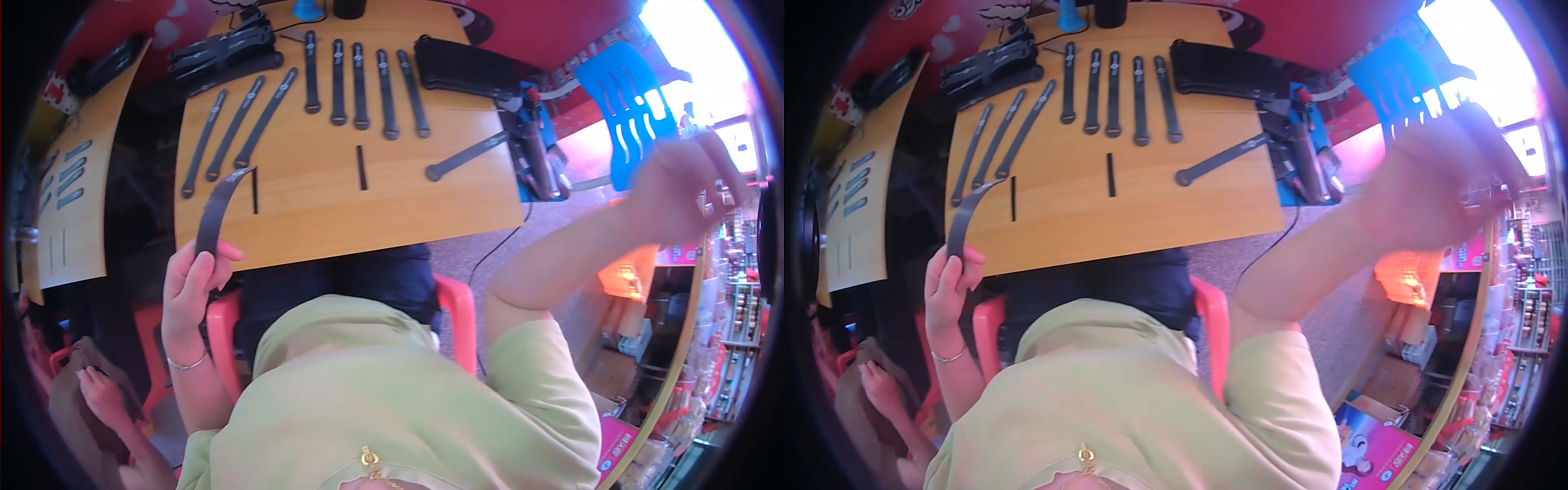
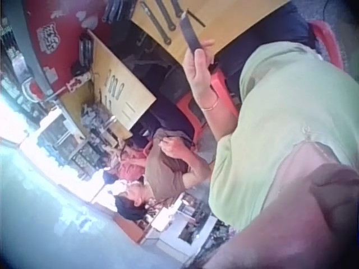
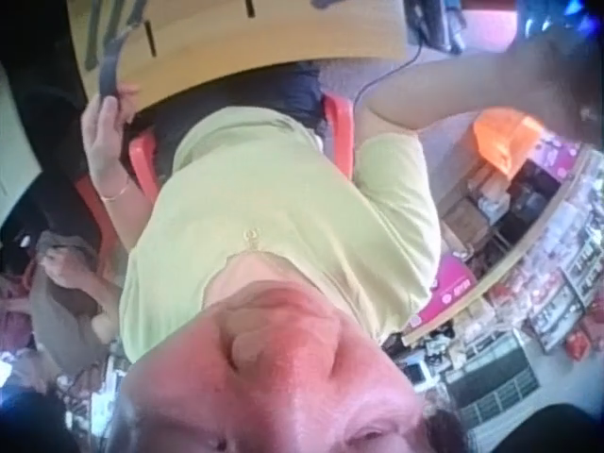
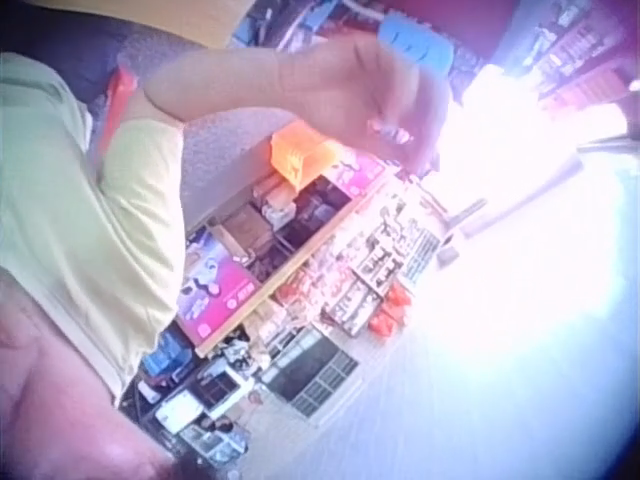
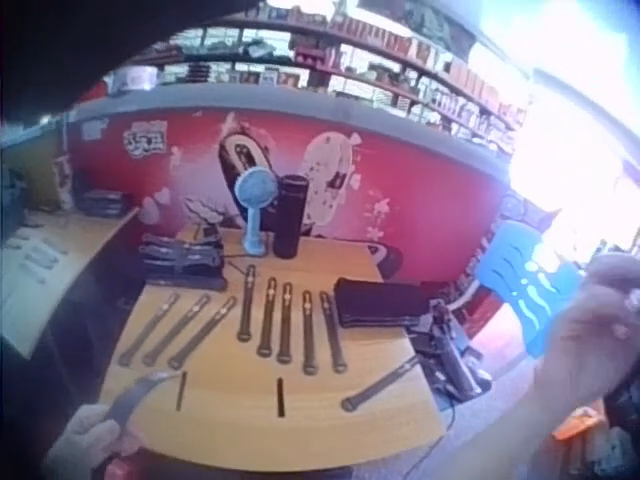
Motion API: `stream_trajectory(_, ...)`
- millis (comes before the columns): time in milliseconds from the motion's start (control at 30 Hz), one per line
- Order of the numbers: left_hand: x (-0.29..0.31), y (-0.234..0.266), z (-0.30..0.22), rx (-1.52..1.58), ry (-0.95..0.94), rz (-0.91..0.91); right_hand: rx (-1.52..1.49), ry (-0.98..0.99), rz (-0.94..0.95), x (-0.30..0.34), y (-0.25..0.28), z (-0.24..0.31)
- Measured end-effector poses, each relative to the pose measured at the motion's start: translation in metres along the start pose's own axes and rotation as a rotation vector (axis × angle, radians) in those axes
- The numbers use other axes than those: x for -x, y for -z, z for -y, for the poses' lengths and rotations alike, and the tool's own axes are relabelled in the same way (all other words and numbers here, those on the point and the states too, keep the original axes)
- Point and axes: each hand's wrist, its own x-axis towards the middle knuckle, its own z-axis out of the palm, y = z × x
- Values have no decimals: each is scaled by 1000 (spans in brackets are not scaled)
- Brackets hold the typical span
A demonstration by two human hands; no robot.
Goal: Manually threading flexible black straps through small plastic clip attachments and organizing them on a table.
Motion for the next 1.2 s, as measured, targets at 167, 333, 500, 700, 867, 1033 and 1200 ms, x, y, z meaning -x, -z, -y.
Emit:
stream_trajectory(167,-3,-26,-10,-43,-1,39,-425,271,656,-19,-76,-17)
stream_trajectory(333,2,-28,-13,-67,34,34,-461,224,732,-18,-69,-20)
stream_trajectory(500,-6,-32,-12,-47,67,50,-465,173,776,-22,-60,-25)
stream_trajectory(700,-20,-27,-15,-98,146,79,-488,68,810,-34,-37,-45)
stream_trajectory(867,-43,-25,-17,-309,-17,275,-549,18,863,-45,-29,-79)
stream_trajectory(1033,-70,-15,-18,-458,-5,511,1256,-639,462,24,57,-166)
stream_trajectory(1200,-90,-2,-15,-414,-120,601,1230,-972,777,64,80,-188)
